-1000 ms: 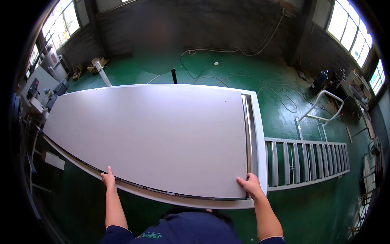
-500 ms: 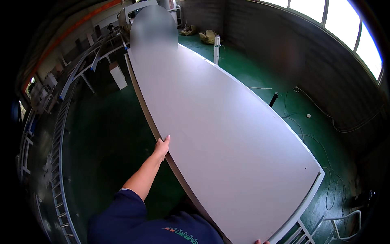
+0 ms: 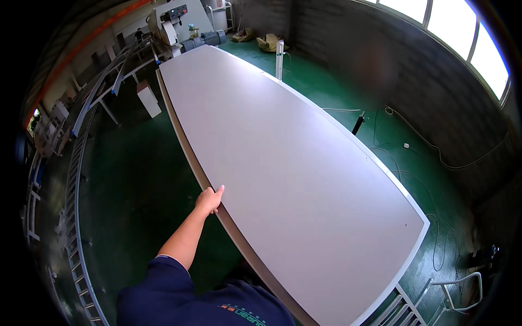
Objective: The person pushes a mobile roller cart, walks to a panel on a machine track, guides the panel through the machine by hand, and transfers the panel onto an adjacent roller conveyor table.
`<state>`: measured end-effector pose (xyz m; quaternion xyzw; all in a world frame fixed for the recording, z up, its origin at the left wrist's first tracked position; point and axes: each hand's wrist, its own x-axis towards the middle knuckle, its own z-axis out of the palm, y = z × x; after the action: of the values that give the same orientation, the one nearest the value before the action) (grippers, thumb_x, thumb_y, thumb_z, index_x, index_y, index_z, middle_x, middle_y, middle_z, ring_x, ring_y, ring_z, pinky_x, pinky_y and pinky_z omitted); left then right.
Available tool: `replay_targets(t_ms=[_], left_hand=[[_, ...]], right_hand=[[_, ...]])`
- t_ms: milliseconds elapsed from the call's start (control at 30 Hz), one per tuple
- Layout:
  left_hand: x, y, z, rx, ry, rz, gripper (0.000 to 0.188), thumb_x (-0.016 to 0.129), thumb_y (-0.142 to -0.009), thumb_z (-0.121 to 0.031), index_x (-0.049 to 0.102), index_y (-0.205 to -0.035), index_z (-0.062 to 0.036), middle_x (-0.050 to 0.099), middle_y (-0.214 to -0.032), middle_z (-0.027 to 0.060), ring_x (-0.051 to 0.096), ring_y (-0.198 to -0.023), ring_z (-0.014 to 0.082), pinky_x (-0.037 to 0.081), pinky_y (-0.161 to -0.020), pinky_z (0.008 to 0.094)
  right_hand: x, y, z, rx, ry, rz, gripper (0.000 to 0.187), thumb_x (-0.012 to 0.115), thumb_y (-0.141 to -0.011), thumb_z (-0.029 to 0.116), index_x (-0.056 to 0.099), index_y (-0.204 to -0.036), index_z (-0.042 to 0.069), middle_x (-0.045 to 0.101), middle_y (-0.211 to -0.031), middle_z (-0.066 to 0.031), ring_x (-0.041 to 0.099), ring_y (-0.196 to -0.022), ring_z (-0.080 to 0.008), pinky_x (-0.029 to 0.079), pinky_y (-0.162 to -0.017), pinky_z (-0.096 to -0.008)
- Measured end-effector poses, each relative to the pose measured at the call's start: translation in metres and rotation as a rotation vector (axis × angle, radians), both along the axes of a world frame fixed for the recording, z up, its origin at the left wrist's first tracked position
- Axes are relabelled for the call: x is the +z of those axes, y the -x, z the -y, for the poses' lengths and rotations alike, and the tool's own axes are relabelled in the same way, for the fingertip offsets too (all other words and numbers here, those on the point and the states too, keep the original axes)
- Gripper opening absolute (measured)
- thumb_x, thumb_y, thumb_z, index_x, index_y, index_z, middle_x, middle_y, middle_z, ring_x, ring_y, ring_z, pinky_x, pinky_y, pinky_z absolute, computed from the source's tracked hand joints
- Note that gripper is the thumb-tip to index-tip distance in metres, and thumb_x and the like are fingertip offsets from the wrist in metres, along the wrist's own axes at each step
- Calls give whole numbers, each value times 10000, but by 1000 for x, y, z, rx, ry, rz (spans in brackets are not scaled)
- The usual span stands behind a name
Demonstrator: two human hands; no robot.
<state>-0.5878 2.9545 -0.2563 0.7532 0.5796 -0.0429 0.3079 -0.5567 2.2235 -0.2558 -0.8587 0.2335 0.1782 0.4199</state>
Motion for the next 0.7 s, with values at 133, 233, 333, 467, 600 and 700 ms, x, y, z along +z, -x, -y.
replay_targets(t_ms=[133,233,333,467,600,700], left_hand=[[-35,-27,-10,107,65,228,582,418,-936,-525,583,-844,26,599,-607,117,579,-465,209,468,-468,355],[-65,-33,-33,169,117,391,553,453,-941,-499,556,-723,-1,481,-520,51,452,-397,167,349,-394,351],[-62,-46,-35,206,184,503,558,458,-946,-507,553,-700,-15,397,-494,-2,350,-379,130,247,-370,327],[-86,-46,-70,171,33,416,608,433,-957,-515,593,-901,69,532,-657,71,460,-493,159,333,-421,343],[-71,-63,-49,131,27,344,660,409,-964,-516,578,-1020,119,595,-843,141,527,-621,189,404,-490,360],[-45,-61,-4,91,58,310,595,424,-964,-501,561,-887,73,520,-682,84,448,-510,161,341,-432,345]], right_hand=[[-54,-24,-57,225,128,-45,395,622,-891,282,573,-1122,-34,649,-926,-147,657,-782,-259,529,-585,-340],[-92,-32,-57,93,57,199,255,643,-862,218,559,-836,-22,533,-675,-43,499,-566,-122,410,-490,-292],[-60,-68,-93,-2,-115,65,315,645,-867,247,574,-823,-57,535,-713,-45,470,-664,-127,418,-598,-320],[-75,-75,-96,-112,-260,106,312,619,-894,232,571,-789,-57,521,-683,-37,437,-646,-124,395,-581,-318],[-68,-71,-88,-160,-261,87,315,621,-890,234,578,-789,-61,524,-674,-44,447,-650,-129,401,-587,-322],[-76,-62,-63,-99,-79,164,250,603,-901,214,602,-790,-11,535,-646,-17,446,-580,-112,374,-514,-293]])
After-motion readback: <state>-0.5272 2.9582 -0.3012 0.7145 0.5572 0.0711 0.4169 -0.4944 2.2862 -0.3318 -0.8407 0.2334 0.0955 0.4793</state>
